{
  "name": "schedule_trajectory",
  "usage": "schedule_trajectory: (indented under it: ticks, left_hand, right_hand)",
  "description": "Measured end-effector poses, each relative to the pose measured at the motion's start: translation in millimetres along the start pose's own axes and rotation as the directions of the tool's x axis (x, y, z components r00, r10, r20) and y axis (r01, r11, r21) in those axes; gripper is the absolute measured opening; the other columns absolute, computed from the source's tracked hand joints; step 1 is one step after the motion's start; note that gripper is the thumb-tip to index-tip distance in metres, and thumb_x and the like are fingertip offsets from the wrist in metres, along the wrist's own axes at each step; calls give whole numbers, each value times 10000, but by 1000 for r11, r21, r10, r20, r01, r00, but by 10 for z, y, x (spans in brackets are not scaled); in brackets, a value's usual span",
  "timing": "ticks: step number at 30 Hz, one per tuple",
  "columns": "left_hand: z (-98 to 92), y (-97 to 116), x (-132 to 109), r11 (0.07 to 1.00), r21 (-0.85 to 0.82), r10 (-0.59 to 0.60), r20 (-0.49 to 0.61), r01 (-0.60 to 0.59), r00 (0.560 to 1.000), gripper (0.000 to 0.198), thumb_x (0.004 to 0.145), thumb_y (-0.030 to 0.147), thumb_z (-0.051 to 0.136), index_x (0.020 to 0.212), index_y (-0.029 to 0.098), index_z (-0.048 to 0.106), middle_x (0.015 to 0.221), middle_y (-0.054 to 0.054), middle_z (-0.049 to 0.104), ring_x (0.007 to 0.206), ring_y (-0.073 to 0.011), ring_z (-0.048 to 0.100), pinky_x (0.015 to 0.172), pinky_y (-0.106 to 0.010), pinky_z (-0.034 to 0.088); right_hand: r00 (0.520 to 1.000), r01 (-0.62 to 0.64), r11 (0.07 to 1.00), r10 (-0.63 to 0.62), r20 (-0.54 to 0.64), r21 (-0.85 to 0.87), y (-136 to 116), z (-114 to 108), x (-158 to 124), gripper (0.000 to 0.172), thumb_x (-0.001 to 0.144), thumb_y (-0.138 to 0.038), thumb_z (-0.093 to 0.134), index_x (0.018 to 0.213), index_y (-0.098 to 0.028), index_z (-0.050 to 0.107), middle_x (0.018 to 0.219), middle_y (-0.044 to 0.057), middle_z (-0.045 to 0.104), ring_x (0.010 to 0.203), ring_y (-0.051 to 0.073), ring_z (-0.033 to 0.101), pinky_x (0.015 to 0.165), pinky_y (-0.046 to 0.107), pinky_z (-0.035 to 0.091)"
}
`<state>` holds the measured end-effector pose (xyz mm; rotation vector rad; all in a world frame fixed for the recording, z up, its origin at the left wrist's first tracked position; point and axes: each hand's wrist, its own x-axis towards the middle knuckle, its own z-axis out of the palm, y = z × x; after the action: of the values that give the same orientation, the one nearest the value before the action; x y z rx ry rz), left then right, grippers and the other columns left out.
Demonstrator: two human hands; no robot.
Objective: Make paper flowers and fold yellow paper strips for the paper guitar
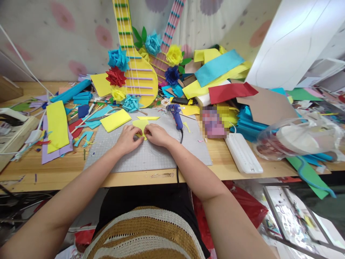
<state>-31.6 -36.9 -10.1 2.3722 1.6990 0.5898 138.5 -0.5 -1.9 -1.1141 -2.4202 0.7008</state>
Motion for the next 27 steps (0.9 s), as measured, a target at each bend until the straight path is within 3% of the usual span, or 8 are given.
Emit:
schedule_trajectory:
  ticks: [7,15,20,27]
  left_hand:
    - [-25,44,14,1000,2,-31,24,31,999,178,749,331,585,848,184,603,881,-76,552,944,-254,443,855,-378,389]
    - [-45,34,23,999,-28,-15,46,16,999,321,701,476,634,844,191,593,902,-69,556,937,-252,452,860,-384,386]
    - [-24,-12,31,999,-43,-13,34,15,999,150,783,319,540,834,192,602,865,-65,555,911,-234,464,861,-380,379]
    - [-23,-18,38,998,-55,-26,35,28,999,114,740,260,553,819,189,597,874,-71,562,917,-245,467,853,-391,390]
  right_hand:
    - [1000,4,1000,-4,3,-2,-4,-9,-5,129,745,-120,493,842,-163,567,838,40,581,801,148,508,755,268,385]
    - [1000,4,1000,-5,18,4,-9,-16,-5,137,739,-110,485,835,-167,563,834,38,580,814,152,509,761,269,383]
    - [1000,10,1000,-9,12,-14,-28,-20,-8,84,781,-170,497,834,-166,562,833,42,580,809,152,504,758,270,380]
    - [999,33,998,-32,16,-61,-19,-2,-20,139,751,-215,552,879,-161,562,879,54,581,848,163,509,770,272,378]
